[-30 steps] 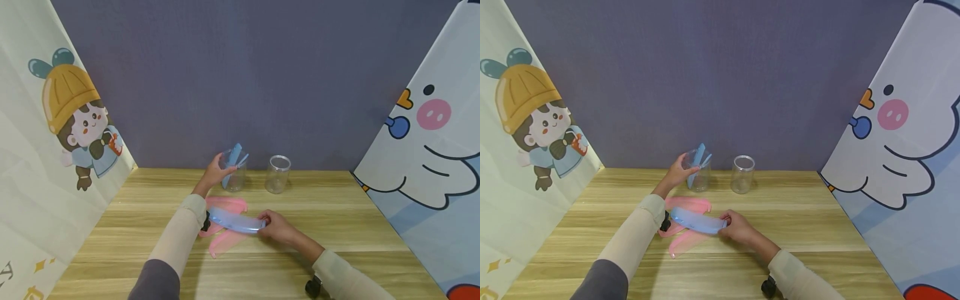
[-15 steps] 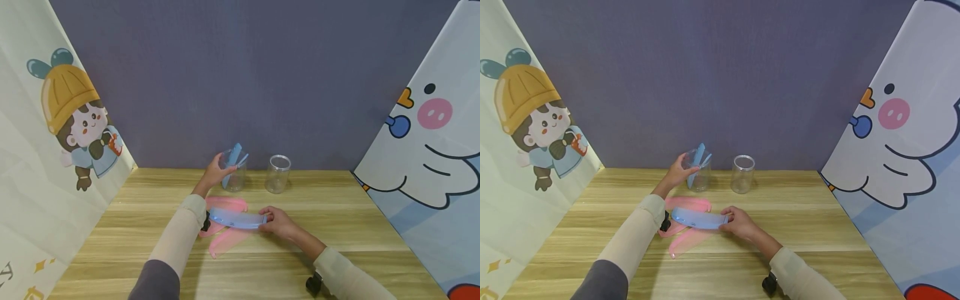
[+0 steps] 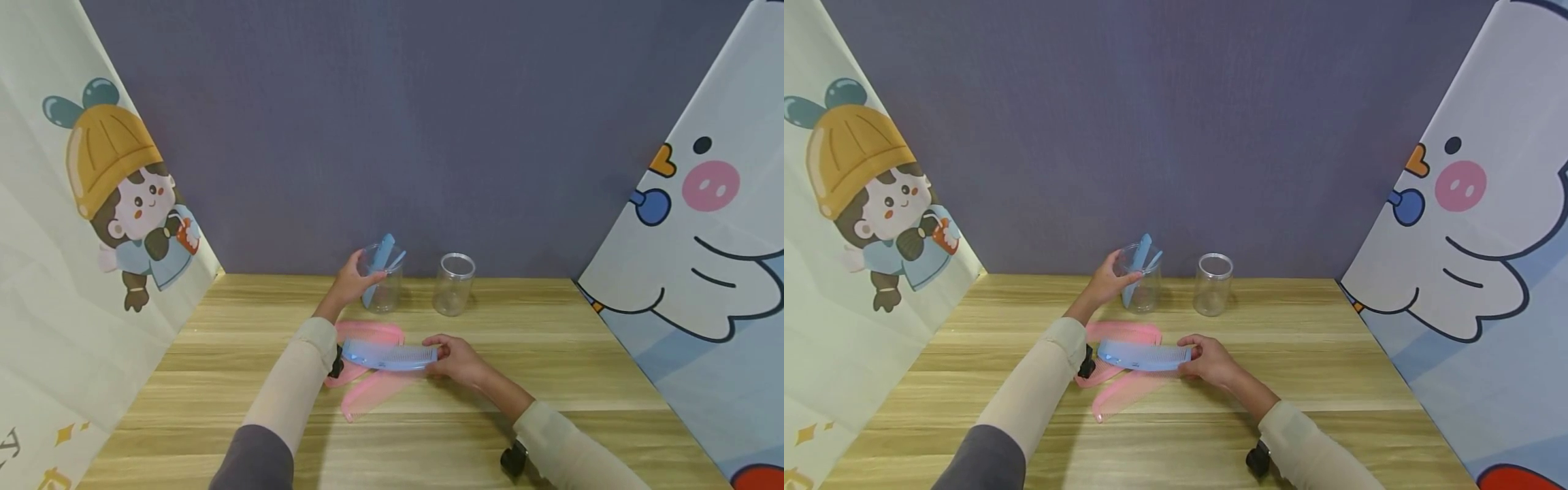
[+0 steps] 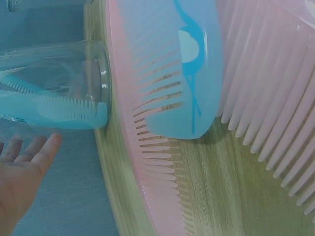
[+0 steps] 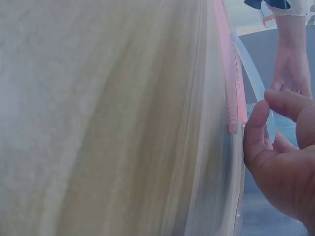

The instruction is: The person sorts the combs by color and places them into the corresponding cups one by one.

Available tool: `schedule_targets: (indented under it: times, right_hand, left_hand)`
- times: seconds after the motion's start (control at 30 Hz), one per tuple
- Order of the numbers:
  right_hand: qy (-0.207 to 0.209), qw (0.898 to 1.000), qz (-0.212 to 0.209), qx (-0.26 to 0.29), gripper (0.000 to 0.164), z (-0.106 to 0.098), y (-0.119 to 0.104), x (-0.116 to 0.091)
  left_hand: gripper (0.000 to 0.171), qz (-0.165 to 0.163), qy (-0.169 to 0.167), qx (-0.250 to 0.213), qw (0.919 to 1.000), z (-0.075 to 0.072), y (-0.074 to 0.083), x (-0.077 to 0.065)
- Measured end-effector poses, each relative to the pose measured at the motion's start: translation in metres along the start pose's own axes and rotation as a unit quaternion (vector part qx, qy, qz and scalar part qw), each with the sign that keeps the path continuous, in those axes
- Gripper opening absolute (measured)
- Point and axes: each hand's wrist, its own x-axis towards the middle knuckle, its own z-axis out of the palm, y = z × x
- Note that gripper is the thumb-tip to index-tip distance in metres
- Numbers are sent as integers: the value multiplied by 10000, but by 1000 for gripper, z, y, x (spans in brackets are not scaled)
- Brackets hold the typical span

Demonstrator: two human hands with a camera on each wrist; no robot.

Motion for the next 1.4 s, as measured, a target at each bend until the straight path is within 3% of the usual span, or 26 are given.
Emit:
schedule_targets:
  times: [0.3, 0.63, 1.4]
  right_hand:
    - [104, 9996, 16, -243, 60, -8, -5, 2]
    - [22, 9999, 92, 83, 56, -19, -8, 5]
    - [197, 9994, 139, 233, 57, -39, -25, 7]
  left_hand:
    - [99, -1, 18, -6, 10000, 0, 2, -2]
    - [99, -54, 24, -21, 10000, -1, 2, -4]
    - [100, 70, 9, -123, 9999, -1, 3, -3]
